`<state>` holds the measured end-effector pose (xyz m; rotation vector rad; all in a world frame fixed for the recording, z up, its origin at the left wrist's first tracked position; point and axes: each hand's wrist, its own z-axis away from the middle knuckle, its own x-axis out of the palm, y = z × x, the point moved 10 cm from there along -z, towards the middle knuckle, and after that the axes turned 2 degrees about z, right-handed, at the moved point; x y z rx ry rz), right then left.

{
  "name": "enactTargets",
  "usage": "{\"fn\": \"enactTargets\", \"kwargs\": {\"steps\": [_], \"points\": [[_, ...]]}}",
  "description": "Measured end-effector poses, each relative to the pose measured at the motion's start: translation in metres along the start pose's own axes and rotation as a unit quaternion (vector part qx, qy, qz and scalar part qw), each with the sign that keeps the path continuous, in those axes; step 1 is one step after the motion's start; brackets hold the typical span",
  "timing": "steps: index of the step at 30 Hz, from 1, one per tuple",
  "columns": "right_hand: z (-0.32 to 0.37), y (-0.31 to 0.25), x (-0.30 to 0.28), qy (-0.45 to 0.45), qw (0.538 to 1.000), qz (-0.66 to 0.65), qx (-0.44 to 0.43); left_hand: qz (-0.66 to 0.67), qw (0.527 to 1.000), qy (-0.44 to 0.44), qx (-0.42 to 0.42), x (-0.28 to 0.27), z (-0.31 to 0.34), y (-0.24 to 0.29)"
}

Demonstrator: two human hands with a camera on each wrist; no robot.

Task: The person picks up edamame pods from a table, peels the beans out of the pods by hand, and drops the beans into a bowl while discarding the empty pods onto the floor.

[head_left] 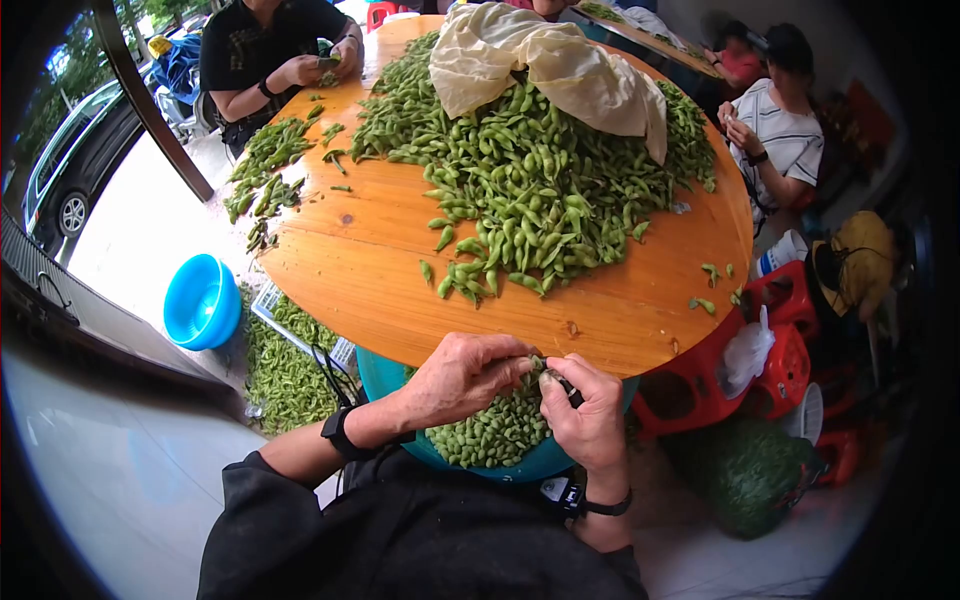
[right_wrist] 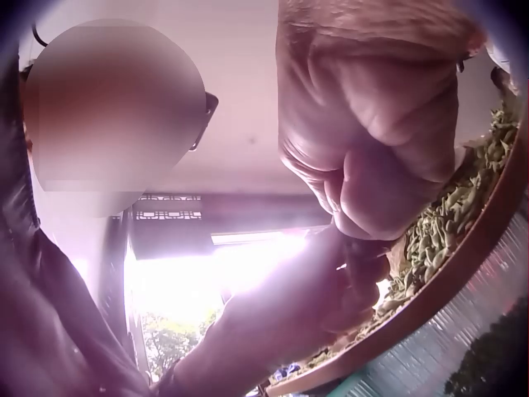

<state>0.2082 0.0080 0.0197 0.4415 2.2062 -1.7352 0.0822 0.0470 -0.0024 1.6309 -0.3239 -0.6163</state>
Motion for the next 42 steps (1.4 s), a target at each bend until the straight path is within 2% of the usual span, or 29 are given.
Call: {"fn": "enactTargets", "kwargs": {"steps": [2, 4, 5, 7, 8, 9, 12, 13, 15, 16, 17, 20, 21, 23, 25, 27, 29, 30, 31, 32, 33, 34, 36, 37, 39, 40, 41, 42], "points": [[-0.001, -0.011, 0.001, 0.024, 0.998, 0.044, -0.031, 0.009, 1.0, 0.007, 0.007, -0.003, 0.001, 0.003], [0.0, -0.027, 0.001, 0.074, 0.986, 0.122, -0.082, 0.055, 0.997, -0.012, -0.052, 0.0, 0.002, -0.006], [0.001, -0.027, 0.008, 0.071, 0.986, 0.123, -0.084, 0.056, 0.997, -0.009, -0.051, 0.001, 0.002, -0.007], [0.01, -0.038, 0.011, 0.156, 0.954, 0.217, -0.133, 0.224, 0.972, 0.028, -0.065, 0.006, 0.002, -0.014], [0.012, -0.043, 0.015, 0.167, 0.943, 0.247, -0.149, 0.285, 0.955, 0.049, -0.06, 0.009, 0.003, -0.016], [0.013, -0.043, 0.021, 0.165, 0.943, 0.248, -0.15, 0.286, 0.955, 0.051, -0.059, 0.014, 0.003, -0.018], [0.016, -0.041, 0.027, 0.198, 0.932, 0.267, -0.146, 0.358, 0.922, 0.14, -0.044, 0.012, 0.009, -0.026], [0.015, -0.041, 0.028, 0.195, 0.932, 0.268, -0.147, 0.359, 0.921, 0.142, -0.045, 0.016, 0.01, -0.028], [0.017, -0.044, 0.03, 0.208, 0.925, 0.272, -0.167, 0.265, 0.945, 0.189, 0.018, 0.006, 0.013, -0.02], [0.016, -0.043, 0.031, 0.207, 0.925, 0.271, -0.169, 0.24, 0.955, 0.174, -0.015, 0.007, 0.013, -0.018], [0.016, -0.041, 0.028, 0.216, 0.924, 0.267, -0.169, 0.241, 0.955, 0.176, -0.014, 0.006, 0.012, -0.019], [0.017, -0.041, 0.024, 0.232, 0.922, 0.263, -0.167, 0.484, 0.863, 0.138, -0.03, 0.022, 0.005, -0.028], [0.017, -0.041, 0.023, 0.239, 0.921, 0.262, -0.163, 0.485, 0.863, 0.138, -0.029, 0.021, 0.004, -0.028], [0.017, -0.042, 0.023, 0.24, 0.917, 0.271, -0.17, 0.552, 0.82, 0.119, -0.097, 0.033, 0.004, -0.038], [0.017, -0.048, 0.028, 0.218, 0.913, 0.274, -0.21, 0.557, 0.818, 0.106, -0.094, 0.029, 0.004, -0.04], [0.017, -0.049, 0.024, 0.224, 0.912, 0.27, -0.213, 0.563, 0.816, 0.093, -0.092, 0.028, 0.005, -0.043], [0.011, -0.038, 0.012, 0.198, 0.949, 0.183, -0.165, 0.56, 0.824, 0.065, -0.065, 0.03, 0.006, -0.039], [0.008, -0.032, 0.007, 0.193, 0.959, 0.146, -0.148, 0.524, 0.845, 0.076, -0.073, 0.031, 0.007, -0.038], [0.007, -0.013, 0.003, 0.173, 0.978, 0.086, -0.077, 0.523, 0.846, 0.075, -0.073, 0.029, 0.008, -0.036], [0.007, 0.003, 0.003, 0.149, 0.989, -0.002, -0.016, 0.479, 0.871, 0.06, -0.088, 0.028, 0.01, -0.035], [0.008, 0.018, 0.006, 0.123, 0.987, -0.089, 0.044, 0.434, 0.894, 0.046, -0.103, 0.029, 0.012, -0.035], [0.009, 0.018, 0.002, 0.123, 0.987, -0.088, 0.045, 0.431, 0.895, 0.053, -0.102, 0.03, 0.012, -0.035], [0.01, 0.034, 0.014, 0.069, 0.942, -0.301, 0.128, 0.427, 0.896, 0.055, -0.108, 0.03, 0.013, -0.036], [0.01, 0.032, 0.012, 0.07, 0.942, -0.302, 0.128, 0.422, 0.898, 0.059, -0.113, 0.03, 0.013, -0.037], [0.009, 0.027, 0.01, 0.059, 0.966, -0.222, 0.117, 0.428, 0.894, 0.063, -0.121, 0.028, 0.012, -0.034], [0.008, 0.006, 0.002, 0.094, 0.993, -0.073, 0.013, 0.434, 0.889, 0.067, -0.127, 0.028, 0.012, -0.033], [0.011, -0.017, 0.002, 0.126, 0.985, 0.078, -0.092, 0.433, 0.89, 0.067, -0.127, 0.027, 0.013, -0.031], [0.011, -0.016, 0.002, 0.127, 0.985, 0.077, -0.092, 0.435, 0.891, 0.07, -0.11, 0.024, 0.013, -0.027]]}}
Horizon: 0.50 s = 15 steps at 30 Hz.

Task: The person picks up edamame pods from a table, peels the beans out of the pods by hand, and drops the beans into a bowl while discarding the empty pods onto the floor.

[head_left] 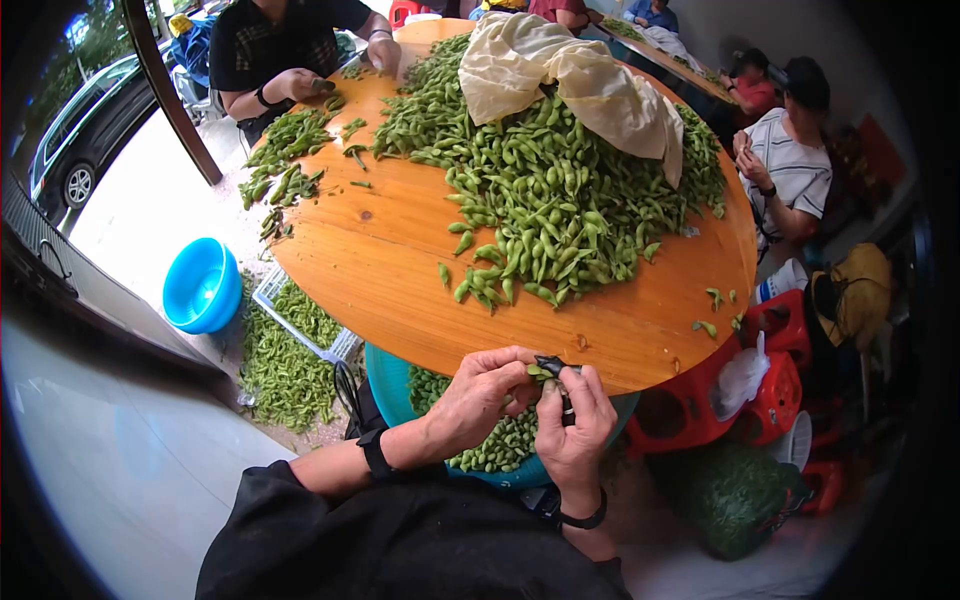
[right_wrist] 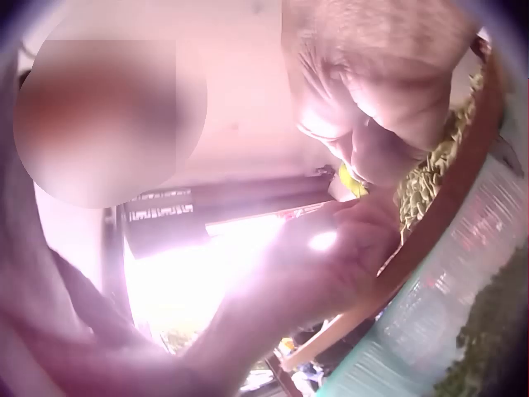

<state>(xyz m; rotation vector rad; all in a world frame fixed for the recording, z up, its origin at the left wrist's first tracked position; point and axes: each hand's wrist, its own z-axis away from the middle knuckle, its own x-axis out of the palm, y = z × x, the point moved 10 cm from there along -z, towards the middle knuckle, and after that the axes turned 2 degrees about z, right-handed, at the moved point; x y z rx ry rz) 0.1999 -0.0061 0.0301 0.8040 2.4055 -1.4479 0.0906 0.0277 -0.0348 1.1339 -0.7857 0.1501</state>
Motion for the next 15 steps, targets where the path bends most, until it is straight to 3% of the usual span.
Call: {"fn": "enactTargets", "kwargs": {"steps": [3, 5, 6, 7, 8, 9, 10, 11, 13, 15], "points": [[0.002, 0.008, 0.0, -0.002, 0.998, -0.049, 0.029, 0.112, 0.993, -0.036, -0.006, 0.0, -0.003, -0.009], [0.006, 0.034, -0.001, -0.006, 0.961, -0.223, 0.163, 0.08, 0.995, 0.015, -0.053, -0.002, 0.003, -0.015], [0.008, 0.038, -0.011, 0.009, 0.95, -0.255, 0.179, 0.087, 0.995, -0.05, -0.029, 0.006, 0.004, -0.012], [0.009, 0.042, -0.024, 0.023, 0.937, -0.288, 0.194, 0.085, 0.995, -0.05, -0.03, 0.002, 0.004, -0.008], [0.012, 0.044, -0.043, 0.023, 0.933, -0.294, 0.208, -0.044, 0.989, -0.132, -0.051, 0.011, 0.008, -0.007], [0.016, 0.047, -0.068, 0.022, 0.928, -0.301, 0.221, -0.172, 0.96, -0.211, -0.071, 0.017, 0.013, -0.007], [0.018, 0.045, -0.09, -0.049, 0.957, -0.217, 0.186, -0.268, 0.919, -0.284, -0.051, 0.021, 0.016, 0.001], [0.024, 0.043, -0.108, -0.119, 0.974, -0.129, 0.147, -0.268, 0.919, -0.284, -0.05, 0.024, 0.013, 0.014], [0.042, 0.056, -0.138, -0.172, 0.967, 0.04, 0.181, -0.536, 0.815, -0.205, 0.078, 0.028, 0.001, 0.056], [0.051, 0.073, -0.163, -0.112, 0.963, 0.14, 0.201, -0.672, 0.679, -0.115, 0.274, 0.029, -0.021, 0.084]]}}
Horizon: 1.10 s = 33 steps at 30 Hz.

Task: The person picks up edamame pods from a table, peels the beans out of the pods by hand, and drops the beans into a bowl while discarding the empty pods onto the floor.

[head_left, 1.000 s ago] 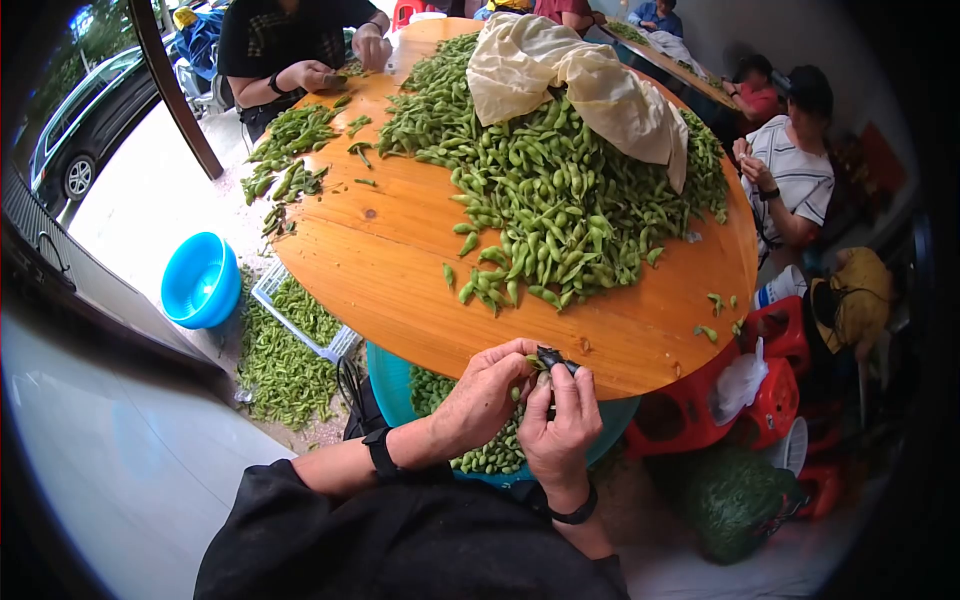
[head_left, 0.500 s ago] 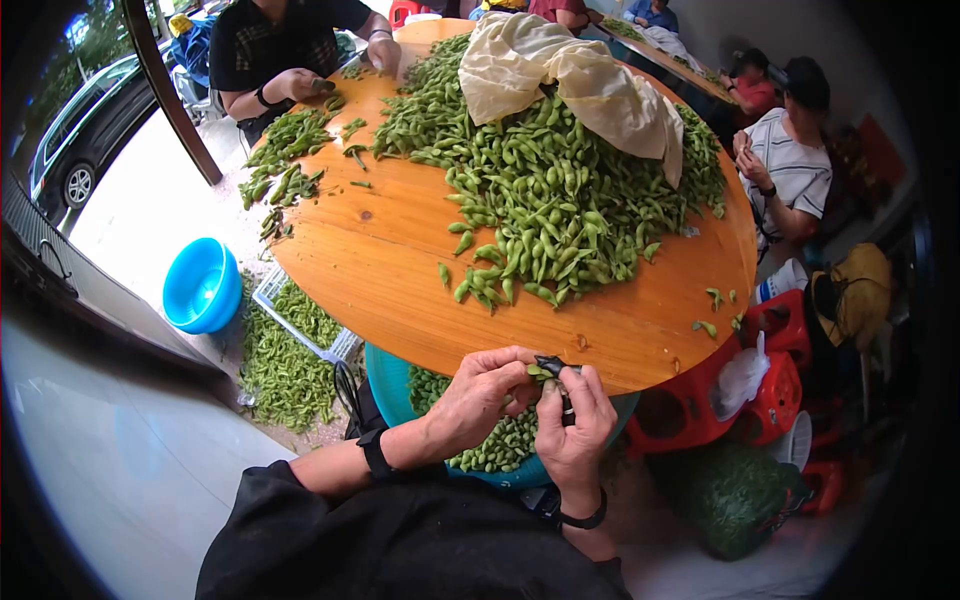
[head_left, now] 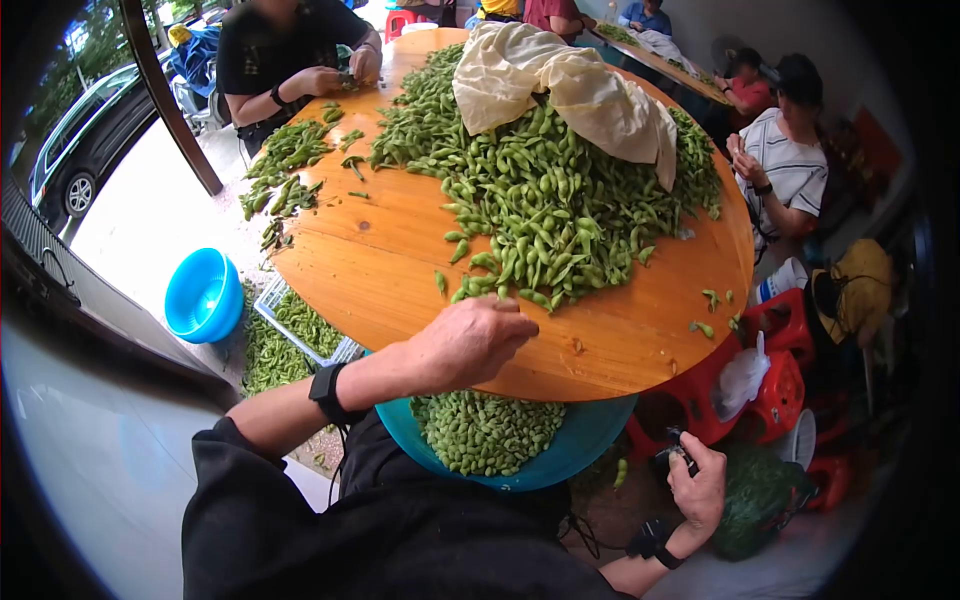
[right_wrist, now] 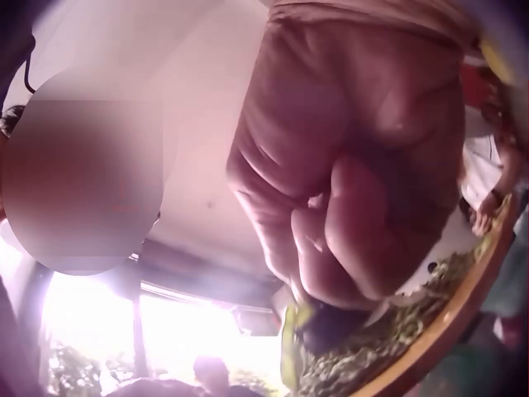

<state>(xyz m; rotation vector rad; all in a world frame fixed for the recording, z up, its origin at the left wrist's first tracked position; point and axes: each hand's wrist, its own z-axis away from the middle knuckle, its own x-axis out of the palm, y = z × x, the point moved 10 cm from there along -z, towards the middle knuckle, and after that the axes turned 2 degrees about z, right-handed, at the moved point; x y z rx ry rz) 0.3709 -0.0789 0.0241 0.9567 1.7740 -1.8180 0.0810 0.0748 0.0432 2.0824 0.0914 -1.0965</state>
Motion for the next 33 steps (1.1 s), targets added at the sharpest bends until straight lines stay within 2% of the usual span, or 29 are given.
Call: {"fn": "enactTargets", "kwargs": {"steps": [2, 5, 6, 9, 10, 12, 14, 16, 17, 18, 19, 20, 22, 23, 28, 30, 31, 32, 33], "points": [[0.0, 0.018, -0.004, 0.053, 0.998, 0.021, 0.017, -0.031, 0.999, 0.029, 0.001, -0.001, -0.018, -0.018], [-0.01, 0.021, 0.012, 0.076, 0.997, -0.001, -0.01, -0.117, 0.993, 0.006, -0.001, 0.01, -0.038, -0.038], [-0.014, 0.014, 0.019, 0.06, 0.998, -0.013, 0.011, -0.118, 0.993, 0.003, -0.001, 0.012, -0.04, -0.039], [-0.028, -0.022, 0.041, 0.049, 0.997, -0.042, -0.044, -0.187, 0.982, -0.007, 0.011, 0.018, -0.046, -0.036], [-0.033, -0.033, 0.048, 0.056, 0.994, -0.043, -0.078, -0.17, 0.986, -0.006, 0.001, 0.017, -0.047, -0.037], [-0.042, -0.05, 0.061, 0.054, 0.992, -0.093, -0.068, -0.153, 0.988, -0.004, -0.006, 0.015, -0.049, -0.036], [-0.05, -0.049, 0.078, 0.064, 0.98, -0.184, -0.042, -0.079, 0.996, 0.046, 0.009, 0.004, -0.044, -0.023], [-0.055, -0.057, 0.101, 0.028, 0.946, -0.324, 0.01, -0.05, 0.998, 0.032, 0.021, -0.001, -0.037, 0.002], [-0.058, -0.067, 0.11, 0.001, 0.927, -0.376, 0.014, 0.09, 0.993, -0.017, -0.073, 0.006, -0.03, 0.0], [-0.06, -0.077, 0.12, -0.026, 0.904, -0.427, 0.018, 0.226, 0.958, -0.066, -0.165, 0.022, -0.017, -0.006], [-0.059, -0.085, 0.128, -0.052, 0.883, -0.466, 0.009, 0.268, 0.95, -0.059, -0.148, 0.028, -0.009, -0.002], [-0.059, -0.087, 0.13, -0.052, 0.883, -0.467, 0.01, 0.269, 0.95, -0.06, -0.15, 0.03, -0.001, 0.0], [-0.056, -0.097, 0.14, -0.103, 0.839, -0.535, 0.008, 0.41, 0.875, -0.057, -0.25, 0.042, 0.019, -0.009], [-0.055, -0.097, 0.144, -0.104, 0.835, -0.54, 0.014, 0.435, 0.863, -0.06, -0.25, 0.047, 0.025, -0.011], [-0.052, -0.097, 0.154, -0.121, 0.85, -0.513, 0.016, 0.431, 0.878, -0.009, -0.207, 0.055, 0.041, -0.016], [-0.051, -0.095, 0.155, -0.133, 0.846, -0.516, 0.022, 0.565, 0.791, -0.045, -0.232, 0.069, 0.048, -0.013], [-0.05, -0.094, 0.158, -0.155, 0.817, -0.554, 0.03, 0.566, 0.79, -0.043, -0.233, 0.069, 0.049, -0.013], [-0.048, -0.094, 0.161, -0.176, 0.786, -0.592, 0.038, 0.638, 0.728, -0.048, -0.247, 0.076, 0.052, -0.01], [-0.047, -0.094, 0.162, -0.177, 0.786, -0.591, 0.039, 0.704, 0.659, -0.053, -0.259, 0.082, 0.055, -0.006]]}}
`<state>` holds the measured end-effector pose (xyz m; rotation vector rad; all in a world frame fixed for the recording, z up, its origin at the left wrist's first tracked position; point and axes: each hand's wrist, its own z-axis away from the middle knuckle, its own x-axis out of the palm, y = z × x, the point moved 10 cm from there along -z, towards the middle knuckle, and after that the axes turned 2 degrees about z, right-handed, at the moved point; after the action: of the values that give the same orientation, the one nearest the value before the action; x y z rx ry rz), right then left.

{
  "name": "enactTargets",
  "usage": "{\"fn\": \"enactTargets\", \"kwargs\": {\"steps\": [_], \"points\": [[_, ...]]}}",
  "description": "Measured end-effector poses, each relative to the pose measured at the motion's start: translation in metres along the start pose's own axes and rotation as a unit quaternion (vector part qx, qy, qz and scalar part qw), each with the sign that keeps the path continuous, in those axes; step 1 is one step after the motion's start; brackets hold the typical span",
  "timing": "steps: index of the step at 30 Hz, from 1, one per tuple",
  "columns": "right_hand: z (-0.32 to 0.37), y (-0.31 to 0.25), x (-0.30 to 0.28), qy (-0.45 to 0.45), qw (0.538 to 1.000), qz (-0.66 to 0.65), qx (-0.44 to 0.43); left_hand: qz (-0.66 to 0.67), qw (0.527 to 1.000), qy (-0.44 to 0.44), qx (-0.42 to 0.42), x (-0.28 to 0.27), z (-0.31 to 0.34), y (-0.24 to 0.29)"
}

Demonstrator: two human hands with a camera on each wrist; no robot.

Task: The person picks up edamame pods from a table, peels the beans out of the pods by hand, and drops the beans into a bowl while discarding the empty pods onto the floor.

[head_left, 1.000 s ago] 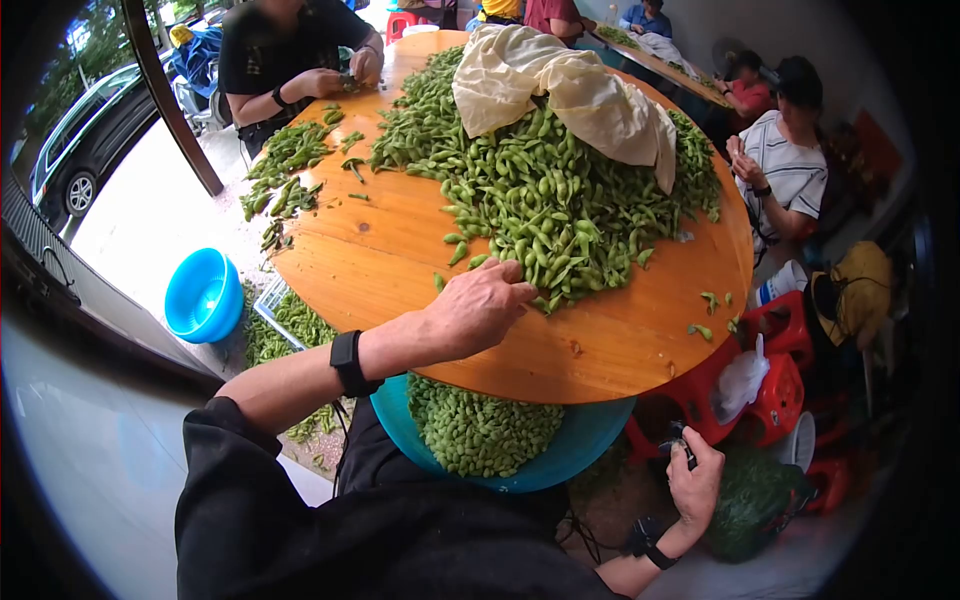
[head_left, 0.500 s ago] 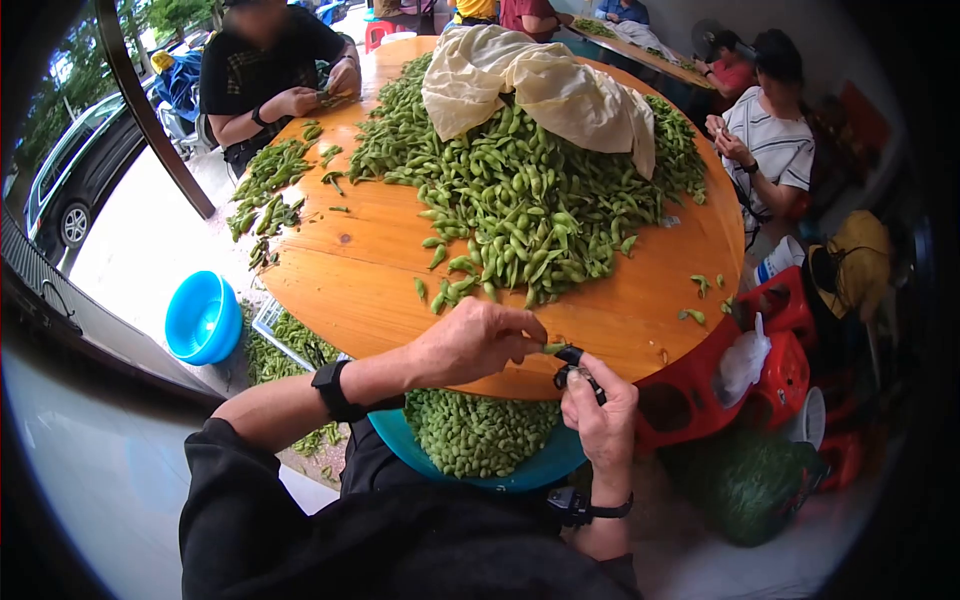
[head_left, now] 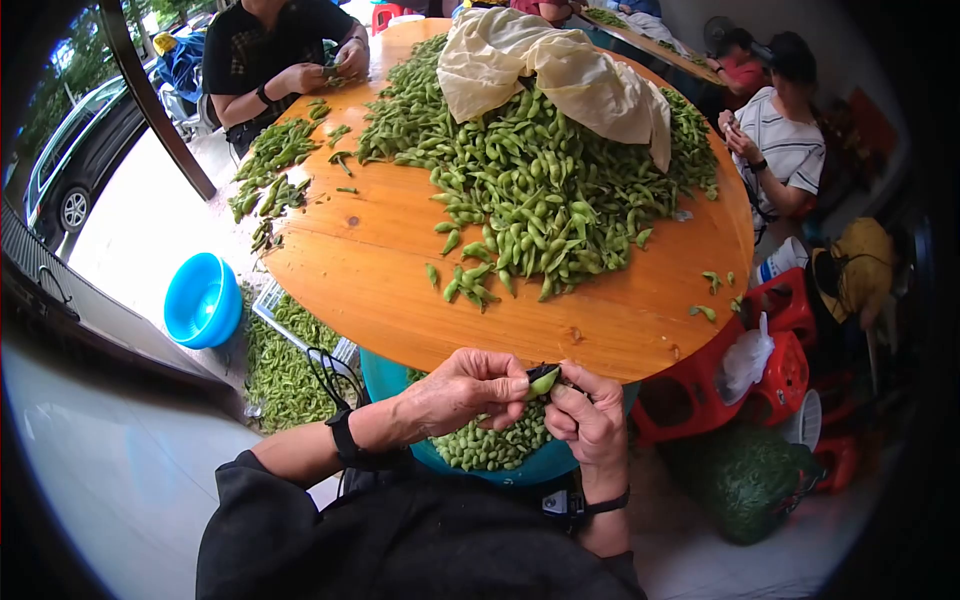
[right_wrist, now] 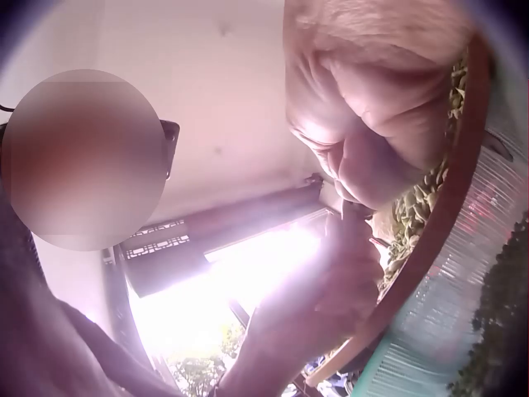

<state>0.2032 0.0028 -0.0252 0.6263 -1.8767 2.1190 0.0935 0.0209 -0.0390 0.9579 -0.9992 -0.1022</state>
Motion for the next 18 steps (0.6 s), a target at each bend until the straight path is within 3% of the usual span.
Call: {"fn": "enactTargets", "kwargs": {"steps": [3, 5, 6, 7, 8, 11, 13, 15, 17, 18], "points": [[0.002, -0.001, 0.01, -0.03, 0.998, -0.047, 0.006, 0.09, 0.996, -0.026, -0.003, 0.004, 0.001, -0.009], [0.004, -0.01, 0.009, 0.02, 0.993, 0.115, -0.033, 0.067, 0.998, -0.018, 0.0, 0.006, 0.004, -0.008], [0.005, -0.008, 0.009, 0.021, 0.993, 0.116, -0.032, -0.101, 0.992, 0.028, 0.066, 0.0, 0.006, 0.001], [0.006, -0.009, 0.007, 0.035, 0.982, 0.178, -0.049, -0.266, 0.952, 0.074, 0.129, -0.002, 0.009, 0.014], [0.007, -0.011, 0.006, 0.049, 0.968, 0.239, -0.066, -0.266, 0.952, 0.074, 0.129, -0.001, 0.009, 0.014], [0.01, -0.008, 0.009, 0.073, 0.977, 0.194, -0.045, -0.494, 0.82, 0.122, 0.262, 0.013, 0.022, 0.042], [0.011, -0.01, 0.013, 0.085, 0.974, 0.196, -0.076, -0.505, 0.813, 0.129, 0.259, 0.014, 0.019, 0.044], [0.013, -0.013, 0.013, 0.099, 0.969, 0.2, -0.106, -0.531, 0.75, 0.128, 0.372, 0.027, 0.026, 0.054], [0.016, -0.019, 0.012, 0.121, 0.939, 0.277, -0.165, -0.527, 0.748, 0.124, 0.384, 0.032, 0.028, 0.06], [0.015, -0.02, 0.015, 0.102, 0.931, 0.295, -0.19, -0.493, 0.818, 0.111, 0.275, 0.02, 0.017, 0.052]]}}
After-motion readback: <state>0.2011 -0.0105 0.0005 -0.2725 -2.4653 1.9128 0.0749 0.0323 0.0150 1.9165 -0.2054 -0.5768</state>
